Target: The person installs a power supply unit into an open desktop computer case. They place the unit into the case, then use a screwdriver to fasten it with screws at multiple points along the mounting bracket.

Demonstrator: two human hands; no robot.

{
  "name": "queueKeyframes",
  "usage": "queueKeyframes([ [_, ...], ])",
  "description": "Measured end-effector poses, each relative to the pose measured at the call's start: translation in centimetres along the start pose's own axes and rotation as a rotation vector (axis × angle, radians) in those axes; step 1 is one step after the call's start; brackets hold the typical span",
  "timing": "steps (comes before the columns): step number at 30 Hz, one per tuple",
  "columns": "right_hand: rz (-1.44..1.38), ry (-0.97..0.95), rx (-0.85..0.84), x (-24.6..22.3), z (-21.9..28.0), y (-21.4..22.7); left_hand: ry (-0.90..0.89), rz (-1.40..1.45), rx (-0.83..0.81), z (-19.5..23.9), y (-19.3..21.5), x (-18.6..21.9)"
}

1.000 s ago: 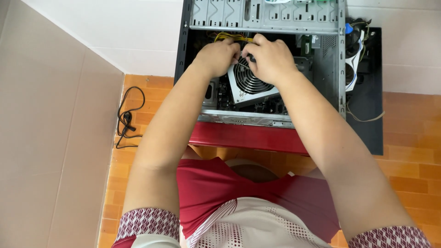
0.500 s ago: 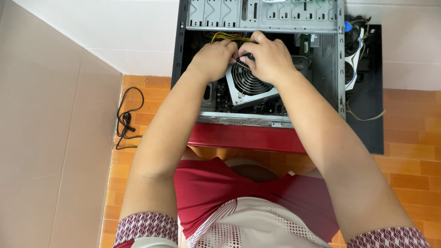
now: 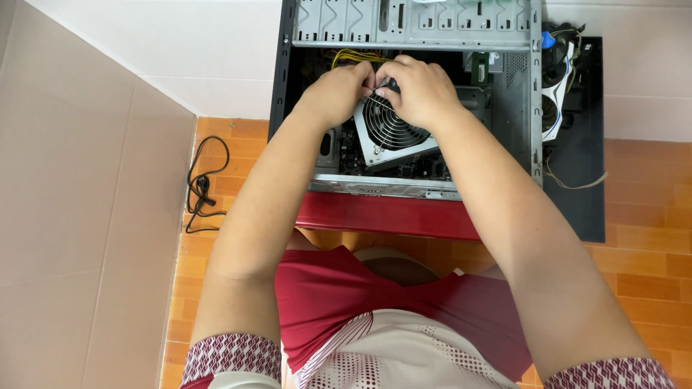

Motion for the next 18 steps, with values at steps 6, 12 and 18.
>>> queueKeyframes([
  [6, 0.013, 0.014, 0.015, 0.2, -0.1, -0.1, 0.064, 0.192, -0.005, 0.6, 0.8, 0.2],
  [12, -0.005, -0.042, -0.032, -0.6, 0.0, 0.7, -0.031, 0.183, 0.108, -0.3, 0.6, -1.3],
  [18, 0.012, -0.018, -0.016, -0.4, 0.0, 0.3, 0.092, 0.15, 0.155, -0.3, 1.5, -1.3],
])
Point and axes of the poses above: each hand's wrist, its own z-axis away from the middle knuckle, its own y-axis out of the back of the hand, x = y × z, the point moved 4 cm from there along -z, towards the middle knuckle
